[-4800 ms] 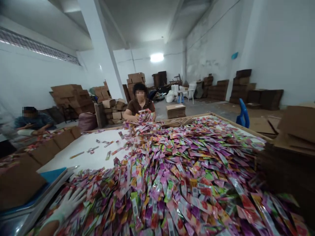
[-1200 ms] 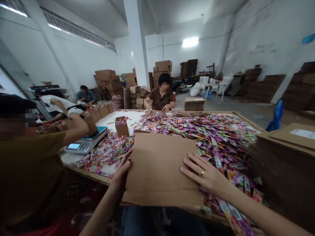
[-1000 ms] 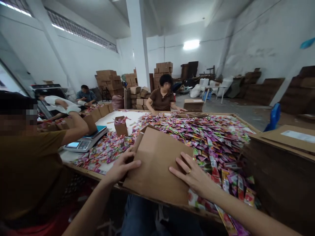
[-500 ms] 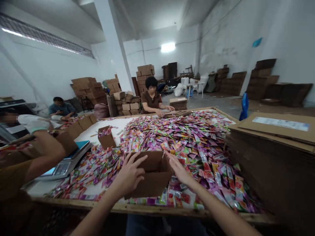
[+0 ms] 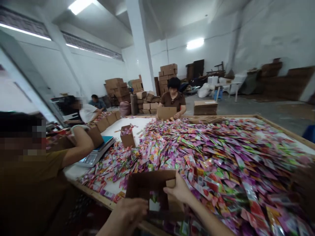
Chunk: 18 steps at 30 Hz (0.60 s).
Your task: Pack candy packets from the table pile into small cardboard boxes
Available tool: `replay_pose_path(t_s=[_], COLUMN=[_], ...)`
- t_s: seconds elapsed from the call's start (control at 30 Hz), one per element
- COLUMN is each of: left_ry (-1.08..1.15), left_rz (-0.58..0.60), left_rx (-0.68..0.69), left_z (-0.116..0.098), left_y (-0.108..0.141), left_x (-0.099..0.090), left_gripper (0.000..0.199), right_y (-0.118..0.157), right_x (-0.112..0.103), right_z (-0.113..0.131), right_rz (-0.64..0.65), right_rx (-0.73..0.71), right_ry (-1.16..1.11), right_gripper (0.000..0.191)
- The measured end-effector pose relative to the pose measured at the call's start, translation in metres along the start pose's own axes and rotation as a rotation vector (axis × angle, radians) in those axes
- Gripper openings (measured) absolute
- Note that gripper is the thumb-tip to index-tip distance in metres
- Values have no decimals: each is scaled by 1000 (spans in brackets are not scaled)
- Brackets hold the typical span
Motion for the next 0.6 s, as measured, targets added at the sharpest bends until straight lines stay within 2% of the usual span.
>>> replay_pose_path(t_s=[0.07,0.1,0.13,0.17,0.23,0.3,0.33,0.4,0.47,0.5,0.53,0.57,0.6], left_ry=[134,232,370,560,1001,1324,1399,1438,1458,1477,1497,1515,1528], left_rz=[-180,-241,-258,-224,-75,44,66,25,-94,-162,-227,-280,-316], left_rx=[-333,-476,-581,-641,-671,-686,-715,-795,-822,-816,-803,-795,-796], left_z=[52,77,99,116,131,131,131,136,138,137,136,134,133], left_y=[4,8,11,10,2,-3,-3,1,6,9,11,13,14], left_x=[-21,-24,-18,-4,38,73,84,96,97,96,94,92,91], left_gripper=[17,20,37,62,108,128,129,117,91,78,68,61,58], right_y=[-1,-1,-2,-2,-4,-7,-8,-6,8,18,27,33,38], right_x=[-5,-8,-12,-16,-21,-23,-24,-36,-61,-71,-75,-71,-59], right_z=[-6,-10,-14,-18,-27,-36,-37,-30,-8,5,19,31,43], right_rz=[-32,-43,-51,-58,-62,-46,-39,-118,-318,-391,-406,-349,-230], right_rx=[-11,-10,-6,1,16,34,31,-32,-155,-216,-263,-295,-320], right_ry=[24,33,41,49,58,54,57,80,121,147,182,231,295], right_gripper=[55,54,53,52,54,57,59,66,70,66,57,48,43])
Point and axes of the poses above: each hand's wrist, its own y-axis away from the middle knuckle, its own x-axis out of the palm, z = x × y, the point moved 10 cm from there along -y, towards the middle knuckle, and after that the axes turned 9 degrees about z, right-handed, at the moved point
